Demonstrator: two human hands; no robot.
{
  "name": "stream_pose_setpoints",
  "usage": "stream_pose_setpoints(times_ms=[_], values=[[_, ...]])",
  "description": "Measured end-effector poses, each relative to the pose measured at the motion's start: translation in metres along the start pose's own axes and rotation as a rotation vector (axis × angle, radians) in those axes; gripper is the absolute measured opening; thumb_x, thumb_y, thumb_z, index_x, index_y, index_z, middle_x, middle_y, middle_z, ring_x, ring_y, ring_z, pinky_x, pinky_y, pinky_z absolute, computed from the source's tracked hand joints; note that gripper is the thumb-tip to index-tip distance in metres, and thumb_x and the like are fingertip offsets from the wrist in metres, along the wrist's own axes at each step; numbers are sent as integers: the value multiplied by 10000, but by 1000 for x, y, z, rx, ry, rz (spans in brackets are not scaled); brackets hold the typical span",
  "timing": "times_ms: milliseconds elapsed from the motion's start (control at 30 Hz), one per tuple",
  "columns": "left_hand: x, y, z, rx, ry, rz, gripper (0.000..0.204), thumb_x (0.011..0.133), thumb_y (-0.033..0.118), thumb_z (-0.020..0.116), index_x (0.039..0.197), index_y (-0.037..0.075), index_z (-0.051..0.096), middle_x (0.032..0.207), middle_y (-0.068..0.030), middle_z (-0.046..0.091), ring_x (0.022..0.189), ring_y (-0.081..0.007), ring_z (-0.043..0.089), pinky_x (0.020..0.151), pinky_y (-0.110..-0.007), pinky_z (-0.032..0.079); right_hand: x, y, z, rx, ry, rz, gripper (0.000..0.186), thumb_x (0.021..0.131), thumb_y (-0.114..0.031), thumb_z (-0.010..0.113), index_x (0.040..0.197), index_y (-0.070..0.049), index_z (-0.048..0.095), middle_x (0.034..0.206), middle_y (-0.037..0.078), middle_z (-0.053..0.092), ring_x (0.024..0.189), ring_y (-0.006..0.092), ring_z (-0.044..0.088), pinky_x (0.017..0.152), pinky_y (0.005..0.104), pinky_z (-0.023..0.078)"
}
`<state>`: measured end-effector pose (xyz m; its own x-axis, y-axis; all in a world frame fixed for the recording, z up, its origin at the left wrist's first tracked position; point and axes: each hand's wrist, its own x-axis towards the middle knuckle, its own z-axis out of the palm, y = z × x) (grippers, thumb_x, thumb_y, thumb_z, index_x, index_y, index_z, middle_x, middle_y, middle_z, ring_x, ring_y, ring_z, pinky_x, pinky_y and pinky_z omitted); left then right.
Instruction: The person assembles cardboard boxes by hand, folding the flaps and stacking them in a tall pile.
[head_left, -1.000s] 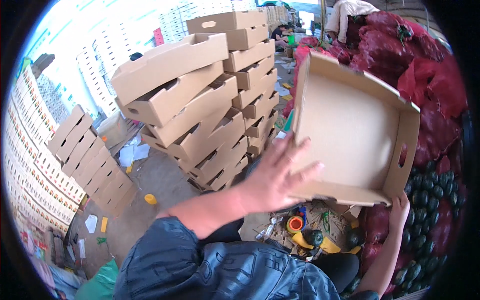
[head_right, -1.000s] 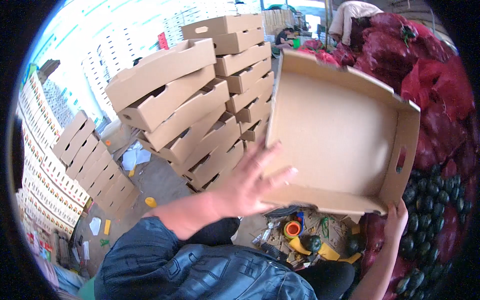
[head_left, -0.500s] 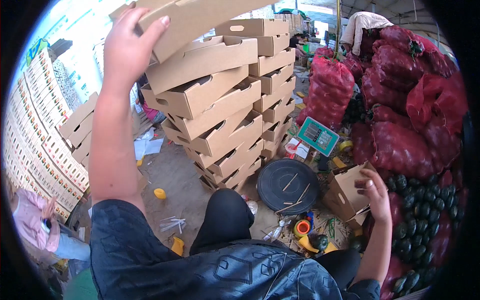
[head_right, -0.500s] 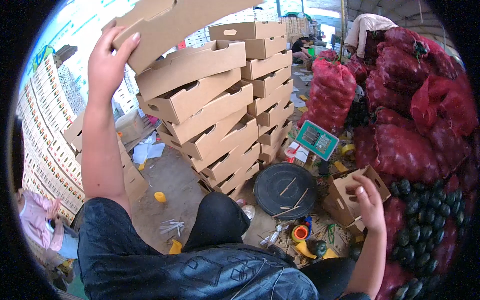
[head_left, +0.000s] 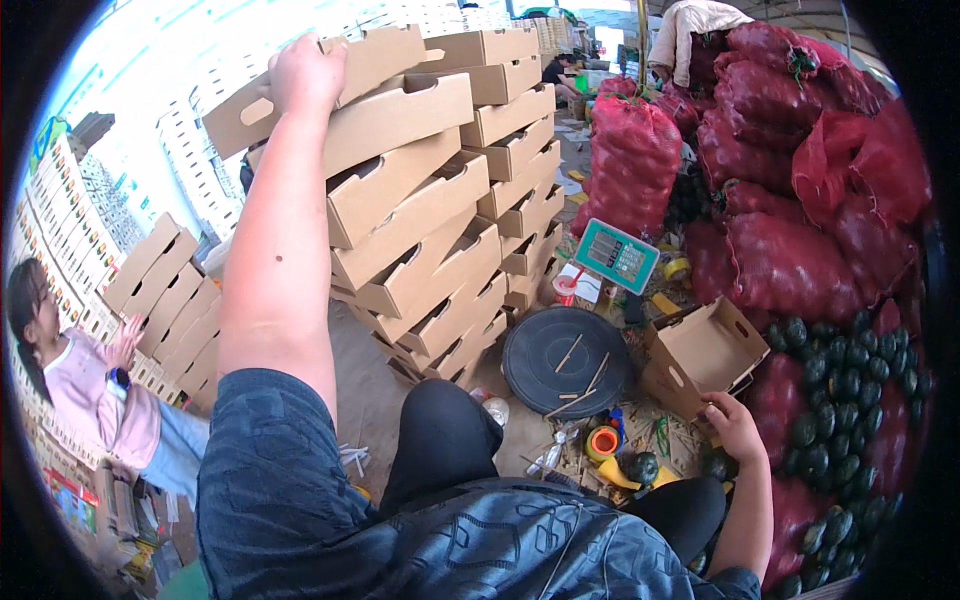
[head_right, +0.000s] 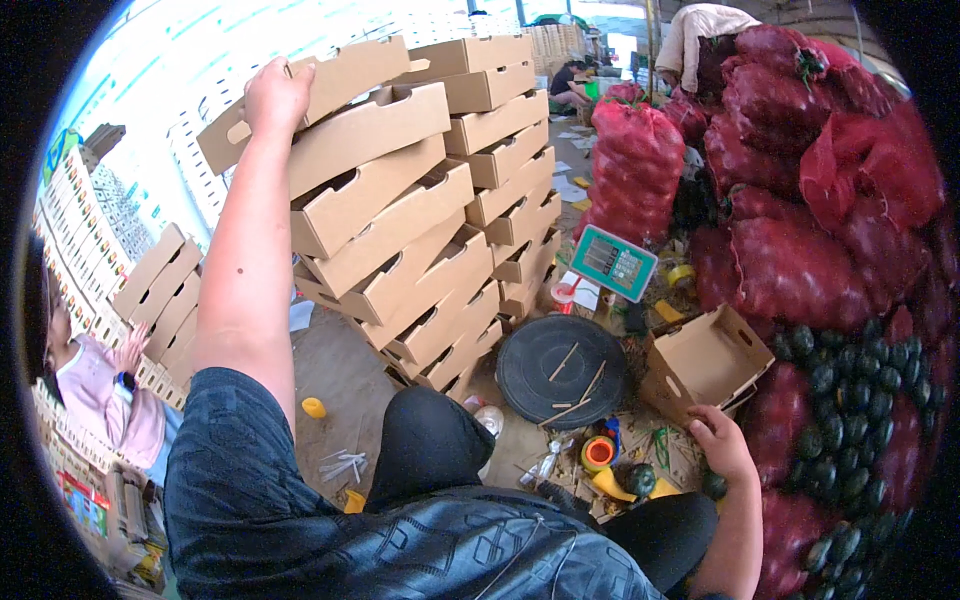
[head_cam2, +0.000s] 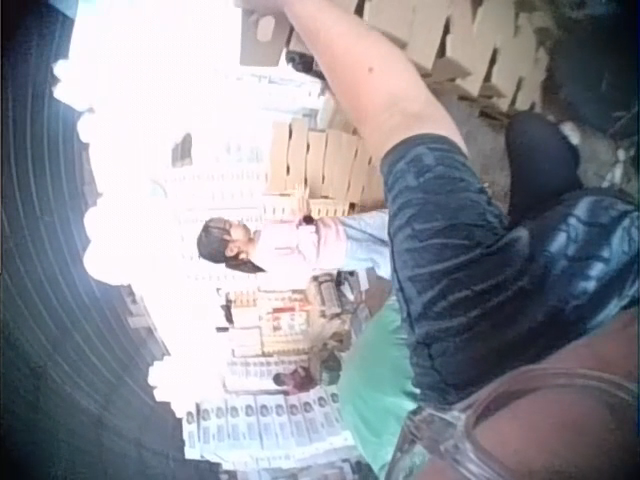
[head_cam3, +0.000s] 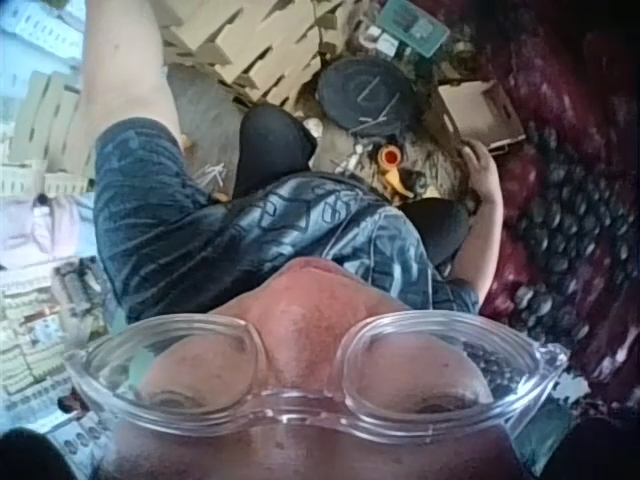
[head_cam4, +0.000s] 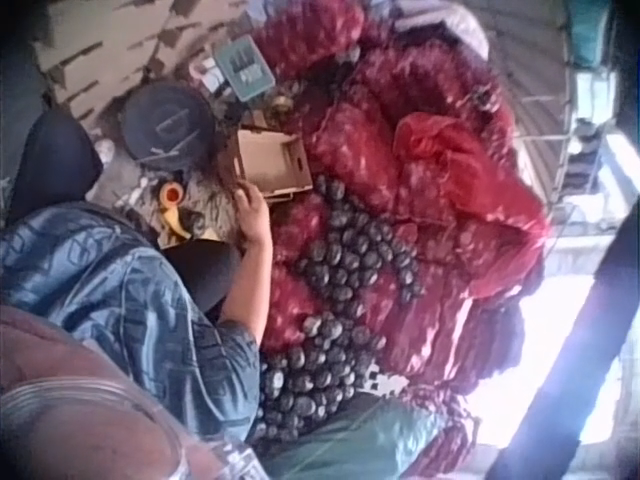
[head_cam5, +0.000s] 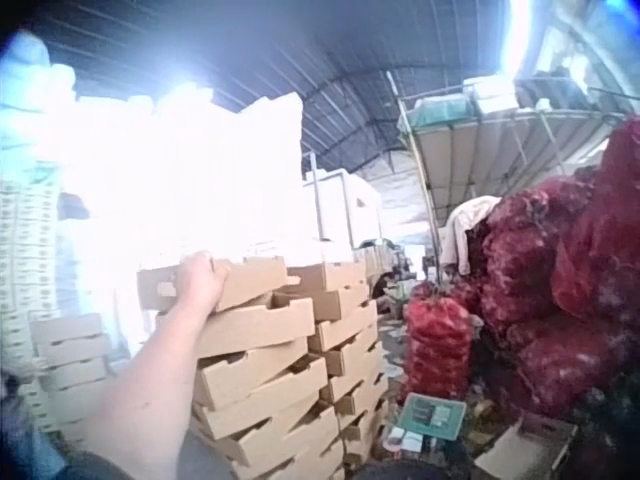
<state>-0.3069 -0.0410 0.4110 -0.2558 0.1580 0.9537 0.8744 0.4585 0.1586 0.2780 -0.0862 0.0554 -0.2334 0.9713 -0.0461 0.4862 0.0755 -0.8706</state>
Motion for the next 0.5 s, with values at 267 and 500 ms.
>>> stream_pose_setpoints(times_ms=[267, 500], values=[[-10, 11, -1, -243, 94, 97, 688, 775, 553, 663, 1261, 88, 516, 1283, -177, 508, 1252, -309, 443, 1037, -590, 287, -1, 65, -8, -71, -39, 46, 272, 894, -158, 608, 1127, -16, 609, 1047, 129, 637, 974, 229, 591, 876, 325, 457], [-154, 35, -28, -943, 8, 668, 347, 901, 38, 423, 1215, -17, 561, 1227, -202, 577, 1181, -343, 517, 1047, -461, 370, 40, 162, -42, -603, -300, 84, 395, 877, -355, 585, 1090, -24, 608, 994, 200, 641, 927, 368, 602, 803, 425, 478]])
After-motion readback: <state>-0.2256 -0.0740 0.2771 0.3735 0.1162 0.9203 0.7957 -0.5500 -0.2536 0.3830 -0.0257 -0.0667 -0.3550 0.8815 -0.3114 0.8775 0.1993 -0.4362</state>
